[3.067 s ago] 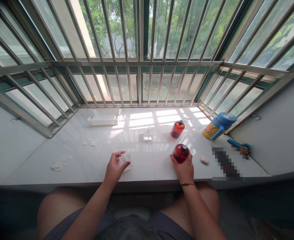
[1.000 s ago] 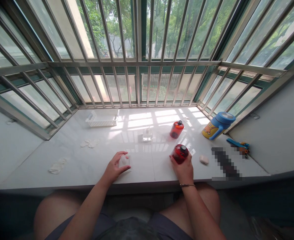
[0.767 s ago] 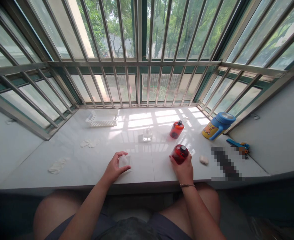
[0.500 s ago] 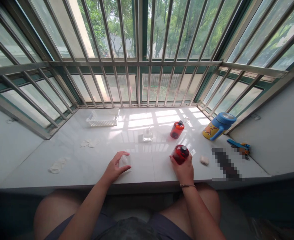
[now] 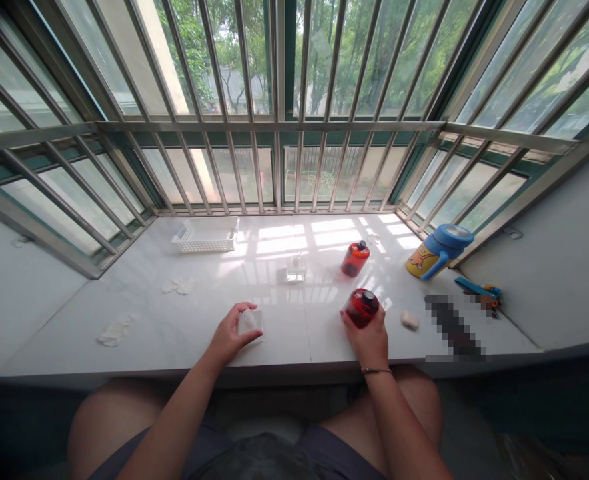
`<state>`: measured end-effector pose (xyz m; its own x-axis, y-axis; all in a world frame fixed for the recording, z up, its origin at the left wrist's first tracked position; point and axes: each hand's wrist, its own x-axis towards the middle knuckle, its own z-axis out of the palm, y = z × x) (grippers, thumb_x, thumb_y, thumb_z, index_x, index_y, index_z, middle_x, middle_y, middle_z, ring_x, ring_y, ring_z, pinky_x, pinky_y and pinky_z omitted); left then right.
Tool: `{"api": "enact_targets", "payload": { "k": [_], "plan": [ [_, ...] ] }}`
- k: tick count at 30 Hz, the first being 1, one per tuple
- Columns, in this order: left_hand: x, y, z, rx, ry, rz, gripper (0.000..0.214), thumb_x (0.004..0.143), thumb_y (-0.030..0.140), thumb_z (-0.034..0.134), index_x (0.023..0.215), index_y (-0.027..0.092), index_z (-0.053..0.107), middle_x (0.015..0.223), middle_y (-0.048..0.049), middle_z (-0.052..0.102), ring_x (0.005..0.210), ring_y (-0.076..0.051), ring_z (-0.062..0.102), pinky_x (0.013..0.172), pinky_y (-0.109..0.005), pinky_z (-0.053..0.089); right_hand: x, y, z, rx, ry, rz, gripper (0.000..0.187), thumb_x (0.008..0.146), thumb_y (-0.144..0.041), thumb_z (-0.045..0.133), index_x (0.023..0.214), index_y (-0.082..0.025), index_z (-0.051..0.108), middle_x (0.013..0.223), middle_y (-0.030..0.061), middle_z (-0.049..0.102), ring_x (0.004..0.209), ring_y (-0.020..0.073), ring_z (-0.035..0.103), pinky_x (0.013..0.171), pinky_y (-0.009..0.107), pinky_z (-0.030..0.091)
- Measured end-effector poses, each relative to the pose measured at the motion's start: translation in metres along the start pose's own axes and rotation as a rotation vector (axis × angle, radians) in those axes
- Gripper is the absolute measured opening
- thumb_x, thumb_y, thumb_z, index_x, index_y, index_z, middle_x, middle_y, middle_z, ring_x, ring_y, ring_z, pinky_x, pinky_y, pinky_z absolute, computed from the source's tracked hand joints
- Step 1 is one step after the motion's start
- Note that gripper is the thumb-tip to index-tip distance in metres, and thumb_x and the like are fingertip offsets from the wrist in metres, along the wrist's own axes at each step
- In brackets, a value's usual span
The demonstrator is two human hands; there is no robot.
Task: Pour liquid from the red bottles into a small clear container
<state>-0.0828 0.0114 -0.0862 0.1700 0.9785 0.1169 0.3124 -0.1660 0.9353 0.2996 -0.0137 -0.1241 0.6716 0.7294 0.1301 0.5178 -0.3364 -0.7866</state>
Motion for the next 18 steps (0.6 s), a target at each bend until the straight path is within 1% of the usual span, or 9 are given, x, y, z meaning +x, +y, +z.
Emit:
{"api": "enact_targets", "payload": {
  "k": [2, 5, 10, 14, 18],
  "plan": [
    [0.000, 0.001, 0.000, 0.026, -0.005, 0.026, 0.050, 0.077, 0.045, 0.092, 0.118, 0.025, 0.070, 0.130, -0.0087, 0.072, 0.125, -0.034, 0.067, 0.115, -0.049, 0.049, 0.000, 0.001, 0.000, 0.003, 0.003, -0.005, 0.114, 0.065, -0.079, 0.083, 0.155, -0.022, 0.045, 0.132, 0.0156, 0.073, 0.112, 0.0392, 0.072, 0.096, 0.047, 0.055],
    [0.002, 0.004, -0.002, 0.068, -0.016, 0.101, 0.043, 0.078, 0.044, 0.091, 0.112, 0.025, 0.072, 0.128, -0.0088, 0.072, 0.125, -0.033, 0.066, 0.116, -0.048, 0.048, 0.000, 0.002, 0.001, 0.007, 0.004, -0.013, 0.115, 0.064, -0.079, 0.083, 0.156, -0.021, 0.045, 0.131, 0.0160, 0.073, 0.112, 0.0392, 0.073, 0.096, 0.047, 0.056],
    [0.011, 0.005, 0.002, 0.110, -0.080, 0.181, 0.043, 0.081, 0.047, 0.090, 0.114, 0.026, 0.072, 0.126, -0.0094, 0.072, 0.126, -0.032, 0.065, 0.116, -0.047, 0.049, 0.001, 0.006, 0.002, 0.000, 0.012, -0.018, 0.116, 0.064, -0.080, 0.083, 0.157, -0.022, 0.043, 0.130, 0.0155, 0.073, 0.109, 0.0387, 0.073, 0.094, 0.047, 0.056],
    [0.022, 0.005, 0.017, 0.100, -0.110, 0.219, 0.042, 0.082, 0.048, 0.090, 0.112, 0.025, 0.072, 0.125, -0.0090, 0.072, 0.122, -0.032, 0.066, 0.113, -0.046, 0.050, 0.001, 0.005, 0.002, 0.006, 0.013, -0.026, 0.115, 0.065, -0.080, 0.082, 0.156, -0.023, 0.043, 0.132, 0.0159, 0.072, 0.110, 0.0388, 0.073, 0.096, 0.048, 0.056],
    [0.035, 0.009, 0.043, 0.079, -0.141, 0.255, 0.045, 0.080, 0.050, 0.092, 0.112, 0.025, 0.073, 0.126, -0.0093, 0.071, 0.122, -0.032, 0.066, 0.114, -0.046, 0.050, 0.000, 0.002, 0.001, -0.005, 0.000, -0.025, 0.114, 0.066, -0.080, 0.082, 0.157, -0.022, 0.042, 0.134, 0.0175, 0.072, 0.114, 0.0404, 0.072, 0.097, 0.049, 0.056]
  ]
}}
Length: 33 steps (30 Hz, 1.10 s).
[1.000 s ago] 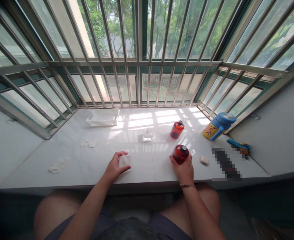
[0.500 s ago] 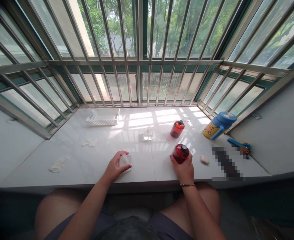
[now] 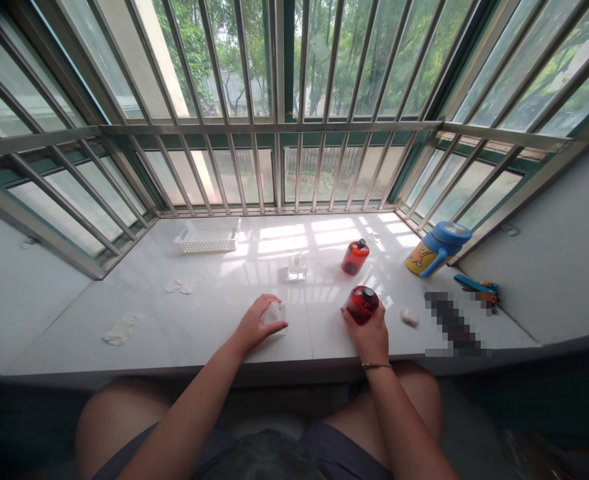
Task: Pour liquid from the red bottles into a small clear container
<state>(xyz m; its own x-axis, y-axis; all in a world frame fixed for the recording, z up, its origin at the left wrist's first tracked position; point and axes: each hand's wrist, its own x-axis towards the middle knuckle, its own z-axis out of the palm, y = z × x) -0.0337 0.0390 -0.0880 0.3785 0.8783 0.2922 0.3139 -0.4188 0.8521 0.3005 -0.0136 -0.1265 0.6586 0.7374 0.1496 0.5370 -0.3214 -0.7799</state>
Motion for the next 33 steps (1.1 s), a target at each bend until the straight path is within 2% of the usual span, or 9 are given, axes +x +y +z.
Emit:
{"api": "enact_targets", "payload": {
  "k": [5, 11, 15, 19, 22, 24, 27, 30, 33],
  "plan": [
    [0.033, 0.002, 0.047, -0.009, -0.058, 0.066, 0.050, 0.079, 0.056, 0.092, 0.111, 0.024, 0.073, 0.126, -0.0116, 0.071, 0.122, -0.033, 0.065, 0.113, -0.049, 0.051, 0.001, 0.001, 0.001, 0.032, -0.002, -0.008, 0.114, 0.066, -0.078, 0.083, 0.157, -0.022, 0.042, 0.135, 0.0162, 0.072, 0.115, 0.0397, 0.073, 0.097, 0.048, 0.056],
    [0.087, 0.001, 0.110, 0.016, -0.033, 0.125, 0.053, 0.079, 0.057, 0.092, 0.113, 0.021, 0.073, 0.127, -0.0154, 0.073, 0.124, -0.036, 0.067, 0.114, -0.052, 0.052, 0.002, 0.000, 0.002, 0.097, -0.020, -0.035, 0.112, 0.068, -0.074, 0.084, 0.157, -0.022, 0.041, 0.133, 0.0156, 0.073, 0.116, 0.0376, 0.073, 0.099, 0.047, 0.056],
    [0.107, 0.004, 0.134, 0.016, -0.016, 0.141, 0.065, 0.079, 0.056, 0.093, 0.128, 0.019, 0.071, 0.142, -0.0204, 0.068, 0.139, -0.041, 0.060, 0.122, -0.060, 0.046, 0.003, -0.001, 0.001, 0.130, -0.020, -0.067, 0.108, 0.070, -0.072, 0.083, 0.157, -0.022, 0.040, 0.135, 0.0164, 0.072, 0.116, 0.0374, 0.073, 0.099, 0.049, 0.057],
    [0.100, 0.001, 0.125, 0.100, 0.156, 0.201, 0.109, 0.076, 0.067, 0.090, 0.163, 0.022, 0.042, 0.168, -0.0219, 0.045, 0.159, -0.042, 0.040, 0.132, -0.063, 0.035, 0.004, 0.001, 0.002, 0.142, -0.013, -0.063, 0.105, 0.071, -0.071, 0.083, 0.156, -0.026, 0.041, 0.134, 0.0149, 0.073, 0.117, 0.0383, 0.073, 0.099, 0.051, 0.058],
    [0.098, -0.009, 0.103, 0.196, 0.335, 0.200, 0.114, 0.084, 0.069, 0.082, 0.170, 0.023, 0.024, 0.174, -0.0221, 0.034, 0.164, -0.039, 0.032, 0.134, -0.060, 0.032, 0.004, 0.001, 0.003, 0.123, -0.019, -0.043, 0.105, 0.071, -0.072, 0.083, 0.156, -0.026, 0.041, 0.135, 0.0151, 0.073, 0.118, 0.0386, 0.073, 0.100, 0.050, 0.058],
    [0.106, -0.018, 0.088, 0.234, 0.380, 0.107, 0.115, 0.085, 0.065, 0.084, 0.172, 0.023, 0.020, 0.177, -0.0228, 0.029, 0.166, -0.041, 0.028, 0.135, -0.060, 0.030, 0.004, 0.001, 0.003, 0.105, -0.016, -0.037, 0.108, 0.071, -0.073, 0.083, 0.157, -0.024, 0.041, 0.136, 0.0166, 0.072, 0.120, 0.0395, 0.072, 0.101, 0.050, 0.057],
    [0.132, -0.030, 0.073, 0.241, 0.309, -0.072, 0.128, 0.078, 0.054, 0.095, 0.173, 0.022, 0.014, 0.177, -0.0248, 0.028, 0.168, -0.044, 0.020, 0.134, -0.062, 0.029, 0.004, 0.001, 0.003, 0.080, -0.011, -0.041, 0.110, 0.072, -0.075, 0.081, 0.159, -0.021, 0.040, 0.137, 0.0187, 0.072, 0.120, 0.0406, 0.072, 0.101, 0.050, 0.057],
    [0.162, -0.036, 0.067, 0.204, 0.179, -0.144, 0.135, 0.075, 0.042, 0.098, 0.173, 0.021, 0.008, 0.166, -0.0242, 0.047, 0.162, -0.043, 0.033, 0.130, -0.059, 0.034, 0.005, 0.000, 0.003, 0.071, -0.008, -0.045, 0.111, 0.073, -0.076, 0.079, 0.160, -0.020, 0.038, 0.140, 0.0199, 0.070, 0.121, 0.0405, 0.072, 0.103, 0.050, 0.056],
    [0.181, -0.038, 0.067, 0.200, 0.097, -0.144, 0.131, 0.076, 0.038, 0.095, 0.173, 0.020, 0.010, 0.148, -0.0182, 0.066, 0.151, -0.041, 0.047, 0.125, -0.056, 0.038, 0.006, 0.000, 0.004, 0.060, -0.006, -0.049, 0.112, 0.076, -0.075, 0.077, 0.163, -0.019, 0.034, 0.145, 0.0209, 0.067, 0.126, 0.0401, 0.070, 0.106, 0.050, 0.055]
  ]
}}
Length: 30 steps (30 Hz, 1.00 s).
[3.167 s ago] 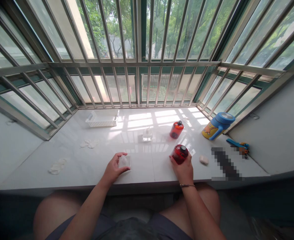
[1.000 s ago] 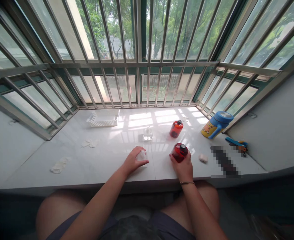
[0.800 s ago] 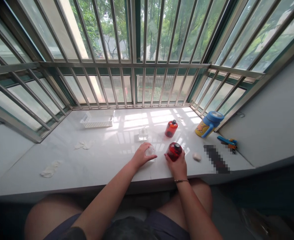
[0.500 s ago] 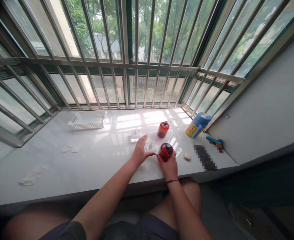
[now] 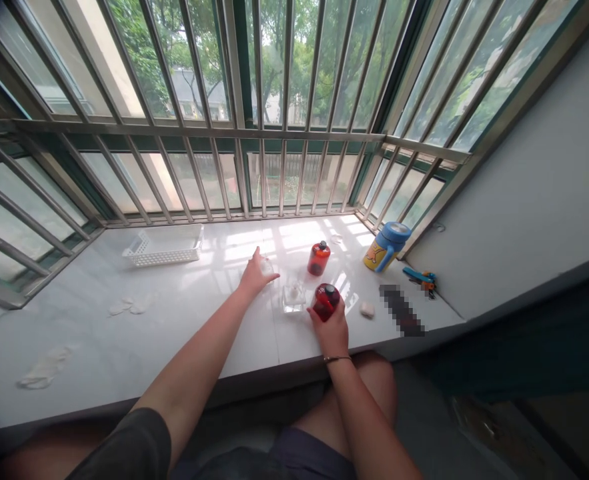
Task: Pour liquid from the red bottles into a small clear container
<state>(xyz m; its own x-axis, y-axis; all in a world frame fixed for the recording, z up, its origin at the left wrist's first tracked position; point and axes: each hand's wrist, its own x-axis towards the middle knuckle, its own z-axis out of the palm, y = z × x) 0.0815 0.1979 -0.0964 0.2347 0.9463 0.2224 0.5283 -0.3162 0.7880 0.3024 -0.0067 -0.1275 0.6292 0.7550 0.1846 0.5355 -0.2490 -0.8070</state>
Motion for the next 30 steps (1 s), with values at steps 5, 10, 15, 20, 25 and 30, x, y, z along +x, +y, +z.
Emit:
{"api": "enact_targets", "payload": {
  "k": [5, 10, 15, 20, 25, 30],
  "plan": [
    [-0.003, -0.009, -0.014, 0.018, -0.020, -0.007, 0.122, 0.074, 0.037, 0.093, 0.171, 0.020, 0.021, 0.140, -0.0134, 0.071, 0.146, -0.040, 0.052, 0.119, -0.051, 0.042, -0.001, 0.002, 0.001, -0.017, 0.021, -0.026, 0.116, 0.079, -0.073, 0.075, 0.167, -0.016, 0.024, 0.156, 0.0246, 0.058, 0.136, 0.0416, 0.065, 0.112, 0.051, 0.053],
    [-0.028, -0.041, -0.072, 0.055, 0.081, -0.060, 0.113, 0.075, 0.034, 0.089, 0.168, 0.022, 0.027, 0.141, -0.0110, 0.069, 0.141, -0.035, 0.055, 0.120, -0.047, 0.042, -0.001, 0.013, 0.005, 0.007, 0.076, -0.106, 0.131, 0.076, -0.073, 0.081, 0.172, -0.018, 0.010, 0.171, 0.0256, 0.038, 0.152, 0.0411, 0.049, 0.124, 0.053, 0.044],
    [-0.071, -0.077, -0.149, 0.150, 0.249, -0.213, 0.108, 0.073, 0.039, 0.089, 0.164, 0.024, 0.033, 0.142, -0.0119, 0.068, 0.136, -0.034, 0.061, 0.116, -0.047, 0.047, -0.009, 0.020, -0.001, 0.049, 0.227, -0.316, 0.121, 0.087, -0.073, 0.075, 0.170, -0.015, 0.009, 0.173, 0.0275, 0.028, 0.162, 0.0407, 0.034, 0.129, 0.059, 0.035],
    [-0.144, -0.094, -0.203, 0.229, 0.292, -0.284, 0.105, 0.072, 0.043, 0.087, 0.162, 0.025, 0.036, 0.142, -0.0114, 0.069, 0.133, -0.035, 0.064, 0.115, -0.048, 0.050, -0.010, -0.016, -0.038, -0.034, 0.437, -0.655, 0.086, 0.103, -0.047, 0.063, 0.170, -0.017, 0.019, 0.169, 0.0274, 0.033, 0.159, 0.0430, 0.036, 0.121, 0.069, 0.042],
    [-0.212, -0.096, -0.224, 0.232, 0.372, -0.301, 0.097, 0.075, 0.044, 0.085, 0.158, 0.030, 0.038, 0.138, -0.0064, 0.072, 0.139, -0.035, 0.062, 0.117, -0.050, 0.050, 0.056, -0.089, -0.063, -0.283, 0.161, -0.797, 0.064, 0.107, -0.040, 0.052, 0.164, -0.018, 0.034, 0.160, 0.0215, 0.052, 0.157, 0.0370, 0.042, 0.128, 0.059, 0.038],
    [-0.239, -0.092, -0.226, 0.217, 0.414, -0.310, 0.094, 0.075, 0.043, 0.084, 0.157, 0.028, 0.040, 0.136, -0.0079, 0.074, 0.140, -0.034, 0.061, 0.119, -0.049, 0.049, 0.158, -0.138, -0.046, -0.759, -0.319, -0.384, 0.080, 0.101, -0.048, 0.058, 0.163, -0.004, 0.033, 0.156, 0.0312, 0.053, 0.147, 0.0417, 0.052, 0.116, 0.051, 0.047]
  ]
}}
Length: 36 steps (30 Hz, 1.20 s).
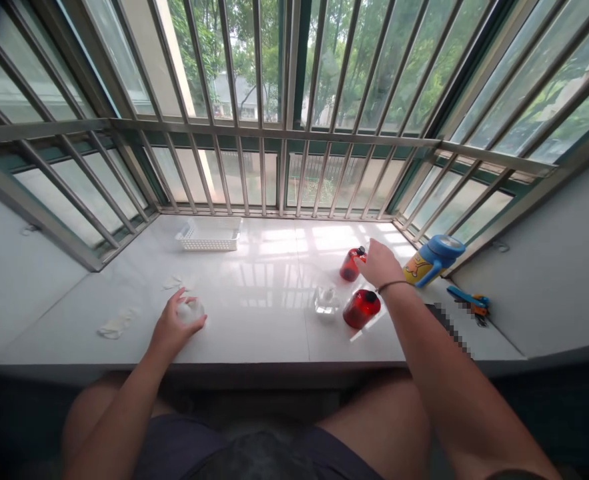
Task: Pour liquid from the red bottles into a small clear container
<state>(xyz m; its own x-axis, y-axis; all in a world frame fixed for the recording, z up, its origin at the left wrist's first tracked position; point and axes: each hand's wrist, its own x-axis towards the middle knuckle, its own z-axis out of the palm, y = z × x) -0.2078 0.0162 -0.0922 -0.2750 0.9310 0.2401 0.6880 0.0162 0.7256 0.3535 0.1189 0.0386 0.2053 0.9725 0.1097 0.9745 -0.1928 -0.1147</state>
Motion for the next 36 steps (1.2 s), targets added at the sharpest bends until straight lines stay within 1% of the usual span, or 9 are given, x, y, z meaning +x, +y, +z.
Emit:
{"api": "enact_targets", "payload": {
  "k": [2, 6, 12, 19, 23, 25, 28, 32, 36],
  "plan": [
    [-0.001, 0.002, -0.001, 0.001, 0.006, -0.015, 0.094, 0.074, 0.042, 0.084, 0.156, 0.027, 0.043, 0.136, -0.0091, 0.073, 0.135, -0.035, 0.065, 0.118, -0.049, 0.050, 0.031, -0.004, -0.003, -0.018, -0.126, 0.081, 0.080, 0.098, -0.054, 0.064, 0.154, 0.000, 0.045, 0.134, 0.0333, 0.067, 0.122, 0.0431, 0.069, 0.097, 0.049, 0.056],
    [0.000, 0.004, -0.001, -0.001, 0.022, -0.023, 0.093, 0.073, 0.041, 0.084, 0.155, 0.028, 0.045, 0.135, -0.0087, 0.073, 0.131, -0.034, 0.067, 0.115, -0.049, 0.053, 0.060, -0.023, 0.001, -0.016, -0.275, 0.086, 0.067, 0.096, -0.060, 0.067, 0.138, -0.007, 0.064, 0.112, 0.0273, 0.076, 0.097, 0.0373, 0.074, 0.080, 0.043, 0.056],
    [0.001, 0.001, 0.001, -0.011, 0.024, -0.004, 0.093, 0.073, 0.041, 0.084, 0.155, 0.028, 0.044, 0.135, -0.0075, 0.074, 0.131, -0.035, 0.067, 0.114, -0.047, 0.053, 0.055, -0.085, 0.013, 0.054, -0.345, -0.125, 0.074, 0.097, -0.064, 0.065, 0.146, -0.010, 0.056, 0.130, 0.0237, 0.073, 0.105, 0.0323, 0.072, 0.084, 0.039, 0.055],
    [0.002, 0.002, 0.003, 0.003, 0.028, -0.006, 0.091, 0.073, 0.041, 0.084, 0.155, 0.030, 0.045, 0.135, -0.0069, 0.075, 0.128, -0.035, 0.068, 0.110, -0.047, 0.055, 0.015, -0.158, 0.014, 0.125, -0.540, -0.555, 0.089, 0.084, -0.070, 0.080, 0.160, -0.035, 0.047, 0.150, 0.0076, 0.068, 0.124, 0.0280, 0.070, 0.099, 0.034, 0.055],
    [0.001, 0.002, 0.004, 0.005, 0.031, -0.002, 0.090, 0.073, 0.042, 0.084, 0.154, 0.030, 0.046, 0.134, -0.0070, 0.075, 0.128, -0.035, 0.069, 0.110, -0.047, 0.055, 0.008, -0.144, 0.006, 0.024, -0.565, -0.555, 0.100, 0.081, -0.072, 0.081, 0.163, -0.026, 0.046, 0.151, 0.0158, 0.066, 0.131, 0.0357, 0.068, 0.107, 0.045, 0.054],
    [0.001, 0.002, 0.004, 0.009, 0.037, -0.002, 0.090, 0.073, 0.043, 0.084, 0.154, 0.030, 0.047, 0.134, -0.0072, 0.076, 0.127, -0.035, 0.069, 0.109, -0.046, 0.056, 0.010, -0.126, 0.003, -0.073, -0.569, -0.487, 0.100, 0.070, -0.065, 0.091, 0.151, -0.017, 0.059, 0.136, 0.0218, 0.074, 0.123, 0.0427, 0.071, 0.102, 0.053, 0.056],
    [0.001, 0.004, 0.004, 0.009, 0.047, 0.002, 0.090, 0.072, 0.044, 0.084, 0.153, 0.029, 0.047, 0.133, -0.0074, 0.076, 0.130, -0.036, 0.067, 0.109, -0.047, 0.056, 0.013, -0.103, 0.001, -0.194, -0.646, -0.405, 0.077, 0.053, -0.049, 0.101, 0.119, -0.017, 0.078, 0.099, 0.0156, 0.082, 0.094, 0.0411, 0.078, 0.085, 0.052, 0.061],
    [0.000, 0.007, 0.004, 0.011, 0.051, 0.002, 0.090, 0.073, 0.044, 0.083, 0.154, 0.029, 0.047, 0.133, -0.0078, 0.076, 0.133, -0.037, 0.066, 0.111, -0.049, 0.055, 0.017, -0.093, 0.003, -0.231, -0.717, -0.389, 0.046, 0.061, -0.038, 0.097, 0.100, -0.020, 0.081, 0.069, 0.0043, 0.075, 0.064, 0.0278, 0.074, 0.069, 0.040, 0.059],
    [0.000, 0.008, 0.003, 0.016, 0.051, 0.005, 0.088, 0.073, 0.043, 0.083, 0.153, 0.030, 0.047, 0.132, -0.0078, 0.076, 0.133, -0.036, 0.066, 0.110, -0.048, 0.056, 0.027, -0.101, 0.006, -0.228, -0.572, -0.412, 0.030, 0.079, -0.032, 0.086, 0.106, -0.023, 0.080, 0.085, 0.0076, 0.079, 0.076, 0.0261, 0.076, 0.073, 0.036, 0.057]
  ]
}}
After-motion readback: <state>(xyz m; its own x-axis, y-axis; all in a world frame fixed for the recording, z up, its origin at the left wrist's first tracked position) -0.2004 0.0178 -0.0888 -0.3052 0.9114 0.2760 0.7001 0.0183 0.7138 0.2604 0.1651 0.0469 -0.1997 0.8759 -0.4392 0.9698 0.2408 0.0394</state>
